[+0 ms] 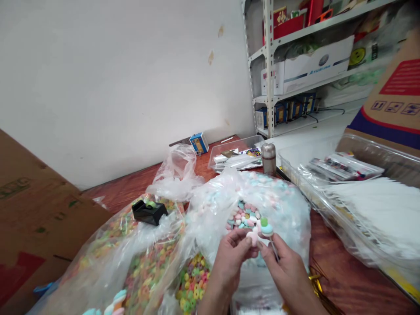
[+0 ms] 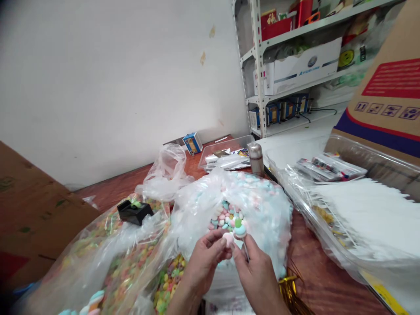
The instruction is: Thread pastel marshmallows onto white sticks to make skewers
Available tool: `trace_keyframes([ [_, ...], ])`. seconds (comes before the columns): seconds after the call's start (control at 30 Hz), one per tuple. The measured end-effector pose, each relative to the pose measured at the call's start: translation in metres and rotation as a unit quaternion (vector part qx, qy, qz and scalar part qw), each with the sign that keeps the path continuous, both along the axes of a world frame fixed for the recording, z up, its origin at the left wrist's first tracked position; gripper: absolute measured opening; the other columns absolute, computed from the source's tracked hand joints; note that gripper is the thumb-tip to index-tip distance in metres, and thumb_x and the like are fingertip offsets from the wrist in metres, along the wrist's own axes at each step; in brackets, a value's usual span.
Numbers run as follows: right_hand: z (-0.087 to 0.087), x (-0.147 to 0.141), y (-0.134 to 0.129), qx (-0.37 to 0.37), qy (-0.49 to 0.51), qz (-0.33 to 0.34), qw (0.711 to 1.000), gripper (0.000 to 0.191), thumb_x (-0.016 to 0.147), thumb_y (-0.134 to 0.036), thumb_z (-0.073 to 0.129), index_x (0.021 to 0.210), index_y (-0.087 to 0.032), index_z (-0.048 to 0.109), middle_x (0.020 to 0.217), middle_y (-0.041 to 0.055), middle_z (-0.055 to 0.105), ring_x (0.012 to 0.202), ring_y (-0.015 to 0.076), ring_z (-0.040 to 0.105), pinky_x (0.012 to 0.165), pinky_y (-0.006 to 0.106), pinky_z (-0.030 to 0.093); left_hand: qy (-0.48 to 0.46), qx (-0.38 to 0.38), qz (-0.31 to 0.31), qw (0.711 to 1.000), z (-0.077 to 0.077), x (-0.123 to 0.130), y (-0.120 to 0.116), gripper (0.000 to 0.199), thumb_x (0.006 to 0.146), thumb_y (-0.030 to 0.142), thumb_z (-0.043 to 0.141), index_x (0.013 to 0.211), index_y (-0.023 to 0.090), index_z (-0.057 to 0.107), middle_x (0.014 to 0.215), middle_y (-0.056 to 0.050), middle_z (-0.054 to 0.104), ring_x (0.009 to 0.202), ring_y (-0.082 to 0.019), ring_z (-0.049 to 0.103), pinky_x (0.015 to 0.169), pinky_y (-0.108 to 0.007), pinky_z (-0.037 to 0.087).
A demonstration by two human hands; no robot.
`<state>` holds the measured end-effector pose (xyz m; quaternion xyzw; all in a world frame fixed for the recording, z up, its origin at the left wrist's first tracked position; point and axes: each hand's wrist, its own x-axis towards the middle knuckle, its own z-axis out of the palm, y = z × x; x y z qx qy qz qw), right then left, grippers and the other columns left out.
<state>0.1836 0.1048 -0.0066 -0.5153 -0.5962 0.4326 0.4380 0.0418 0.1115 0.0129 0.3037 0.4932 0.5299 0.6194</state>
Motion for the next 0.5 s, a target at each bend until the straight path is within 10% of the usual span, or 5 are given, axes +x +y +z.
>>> trace_keyframes([
  [0.5, 0.018, 0.009, -0.034, -0.076, 0.058, 0.142, 0.985, 0.028, 0.082, -0.048, 0.058, 0.068, -0.025, 0.065, 0.063, 0.0012, 0.065, 0.062, 0.0196, 0.057, 0.060, 0.024, 0.047, 0.096, 0.035, 0.134, 0.986, -0.010, -0.012, -0.005, 0.039, 0.062, 0.036, 0.083, 0.089, 0.012, 0.068, 0.072, -0.003, 0.070, 0.058, -0.011, 0.061, 0.057, -0.021, 0.049],
])
